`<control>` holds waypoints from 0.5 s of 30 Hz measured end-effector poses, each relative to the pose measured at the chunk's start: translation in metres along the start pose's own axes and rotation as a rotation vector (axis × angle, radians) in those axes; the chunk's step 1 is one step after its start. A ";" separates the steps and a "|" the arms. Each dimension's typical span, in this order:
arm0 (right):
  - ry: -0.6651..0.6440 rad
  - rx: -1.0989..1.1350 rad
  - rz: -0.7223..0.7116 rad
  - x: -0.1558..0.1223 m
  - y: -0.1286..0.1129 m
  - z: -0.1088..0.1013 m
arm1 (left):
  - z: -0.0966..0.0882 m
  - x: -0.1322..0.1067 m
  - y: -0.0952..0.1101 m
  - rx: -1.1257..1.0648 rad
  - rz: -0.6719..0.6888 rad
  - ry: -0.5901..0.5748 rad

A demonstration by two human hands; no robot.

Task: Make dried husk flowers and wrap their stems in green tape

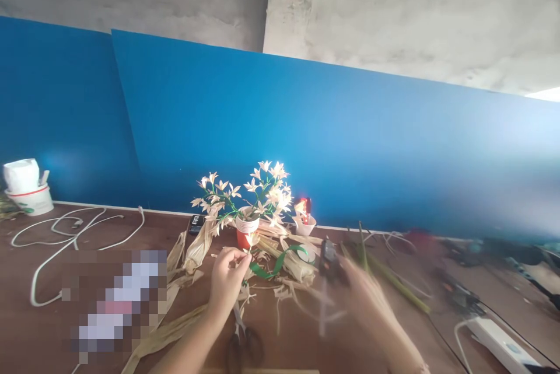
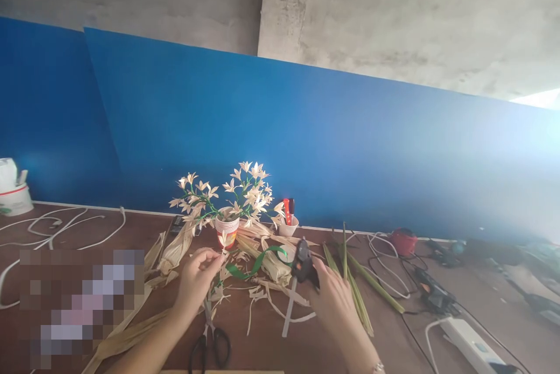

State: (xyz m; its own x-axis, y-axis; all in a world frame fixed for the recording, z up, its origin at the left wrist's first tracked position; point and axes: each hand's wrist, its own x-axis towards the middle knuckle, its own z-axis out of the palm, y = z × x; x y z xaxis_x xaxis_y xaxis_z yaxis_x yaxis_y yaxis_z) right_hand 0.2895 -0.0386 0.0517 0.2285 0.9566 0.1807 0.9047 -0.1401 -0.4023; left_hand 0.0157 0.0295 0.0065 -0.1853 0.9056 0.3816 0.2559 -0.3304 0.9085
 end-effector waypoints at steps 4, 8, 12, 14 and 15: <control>-0.066 -0.284 0.153 -0.012 0.043 0.006 | -0.004 0.005 -0.001 -0.044 -0.099 0.045; -0.020 -0.420 0.182 -0.021 0.040 0.009 | -0.007 0.008 0.001 -0.060 -0.153 0.077; 0.117 -0.250 0.079 -0.008 -0.018 0.011 | -0.008 0.011 0.007 -0.067 -0.179 0.097; 0.030 0.125 -0.075 0.001 -0.056 0.028 | -0.009 0.012 0.010 -0.067 -0.176 0.104; -0.055 0.335 -0.132 0.005 -0.073 0.041 | -0.009 0.011 0.012 -0.067 -0.172 0.107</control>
State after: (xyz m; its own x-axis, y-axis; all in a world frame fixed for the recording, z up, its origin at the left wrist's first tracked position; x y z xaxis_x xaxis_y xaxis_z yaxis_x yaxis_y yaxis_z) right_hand 0.2097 -0.0126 0.0458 0.0895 0.9744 0.2064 0.7550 0.0687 -0.6521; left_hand 0.0079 0.0334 0.0235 -0.3211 0.9181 0.2321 0.1485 -0.1933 0.9698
